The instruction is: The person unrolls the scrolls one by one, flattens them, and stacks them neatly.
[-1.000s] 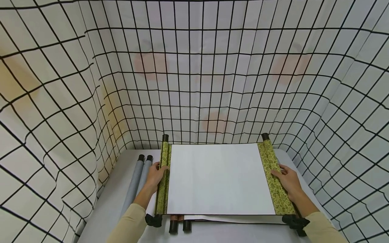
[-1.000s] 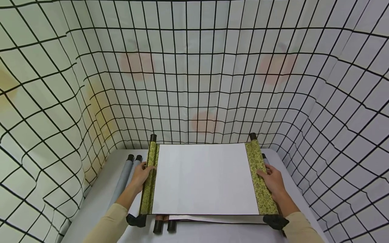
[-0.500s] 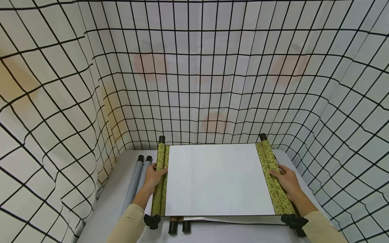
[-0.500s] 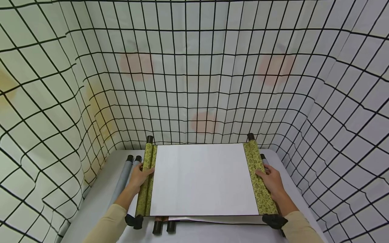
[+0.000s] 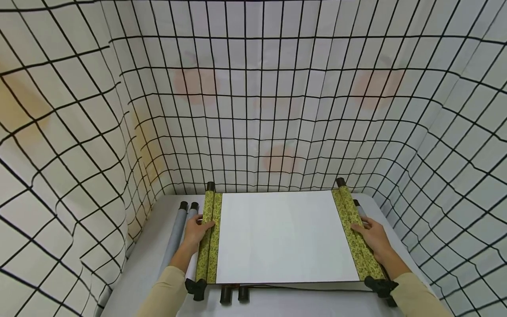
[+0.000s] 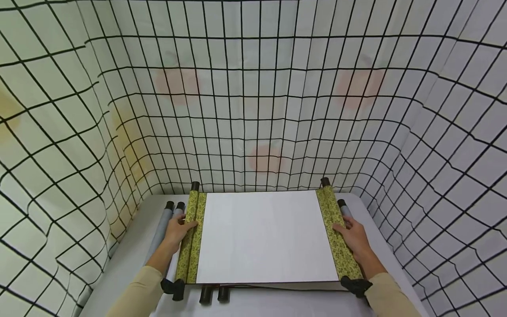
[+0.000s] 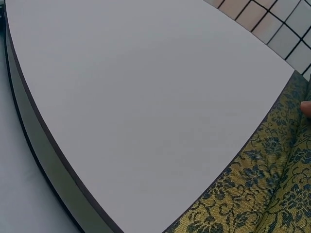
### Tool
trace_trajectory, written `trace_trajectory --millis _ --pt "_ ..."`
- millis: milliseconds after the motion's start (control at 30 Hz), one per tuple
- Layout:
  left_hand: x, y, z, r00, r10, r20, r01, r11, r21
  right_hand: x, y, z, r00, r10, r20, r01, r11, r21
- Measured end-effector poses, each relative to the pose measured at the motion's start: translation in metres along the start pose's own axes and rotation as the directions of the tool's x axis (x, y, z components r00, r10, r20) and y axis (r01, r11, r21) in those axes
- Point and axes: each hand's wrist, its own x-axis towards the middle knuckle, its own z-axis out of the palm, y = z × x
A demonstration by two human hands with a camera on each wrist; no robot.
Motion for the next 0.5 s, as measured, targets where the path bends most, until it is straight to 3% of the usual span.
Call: trace_trajectory --millis 333,500 --pt "0.010 -0.017 0.012 1.000 0.005 0.011 -0.006 0.996 0.092 0.010 0.029 0.006 0.999 0.028 -0.022 -0.030 0.997 -0.067" --pt "0.011 -0.019 0.017 1.000 -0.014 0.020 0.012 0.994 0.107 0.014 0.037 0.014 0.997 0.012 -0.079 -0.025 0.984 -0.175"
